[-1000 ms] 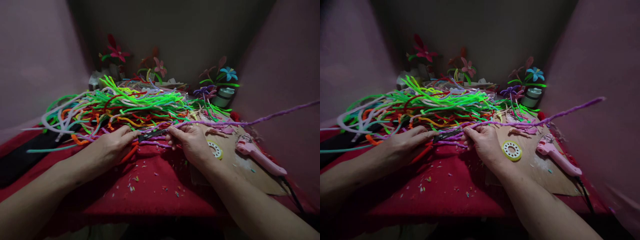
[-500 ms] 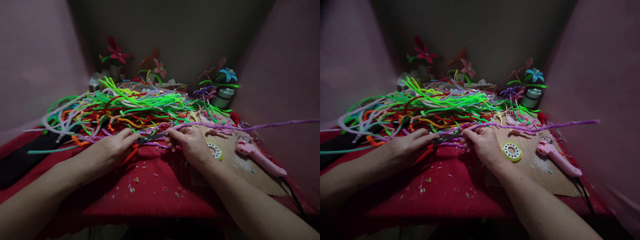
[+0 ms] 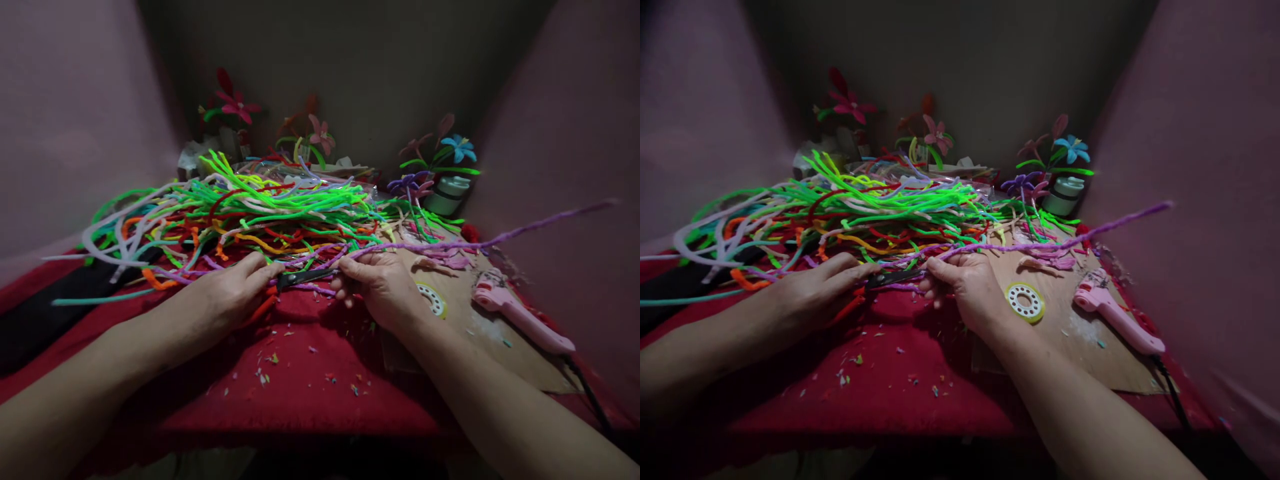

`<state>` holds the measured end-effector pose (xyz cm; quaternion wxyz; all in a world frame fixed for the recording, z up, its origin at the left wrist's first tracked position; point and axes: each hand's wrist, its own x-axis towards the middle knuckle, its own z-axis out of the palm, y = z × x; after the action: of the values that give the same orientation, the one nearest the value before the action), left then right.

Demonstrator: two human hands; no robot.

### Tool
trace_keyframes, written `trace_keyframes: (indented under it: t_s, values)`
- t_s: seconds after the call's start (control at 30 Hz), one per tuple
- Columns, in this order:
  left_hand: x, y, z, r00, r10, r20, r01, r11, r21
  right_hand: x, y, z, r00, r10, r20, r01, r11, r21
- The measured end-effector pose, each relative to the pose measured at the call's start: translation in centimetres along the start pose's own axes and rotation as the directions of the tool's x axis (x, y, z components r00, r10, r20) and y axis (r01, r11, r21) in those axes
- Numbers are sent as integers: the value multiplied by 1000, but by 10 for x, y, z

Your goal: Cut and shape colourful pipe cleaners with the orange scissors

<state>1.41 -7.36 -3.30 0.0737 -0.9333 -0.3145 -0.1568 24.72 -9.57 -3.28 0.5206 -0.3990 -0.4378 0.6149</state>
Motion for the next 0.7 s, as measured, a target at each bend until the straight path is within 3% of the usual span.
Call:
trace_keyframes:
  t_s: [0.2,0.37,0.5,0.6,0.7]
  values:
    - [-6,-3,-2,997,81,15,-81,997,-3,0,-4,0,995,90,52,-95,992,83]
    - [-11,-5,0,985,173,-2,-174,985,-3,2,-1,0,997,71,25,-73,994,84]
    - [-11,1,-3,974,222,53,-220,974,-46,2,-1,-1,997,69,22,-70,994,82]
    - [-7,6,-3,975,193,111,-188,981,-47,2,-3,0,997,70,19,-71,994,78]
    - [-4,8,-3,989,131,67,-128,991,-47,2,-3,1,998,60,33,-61,997,55]
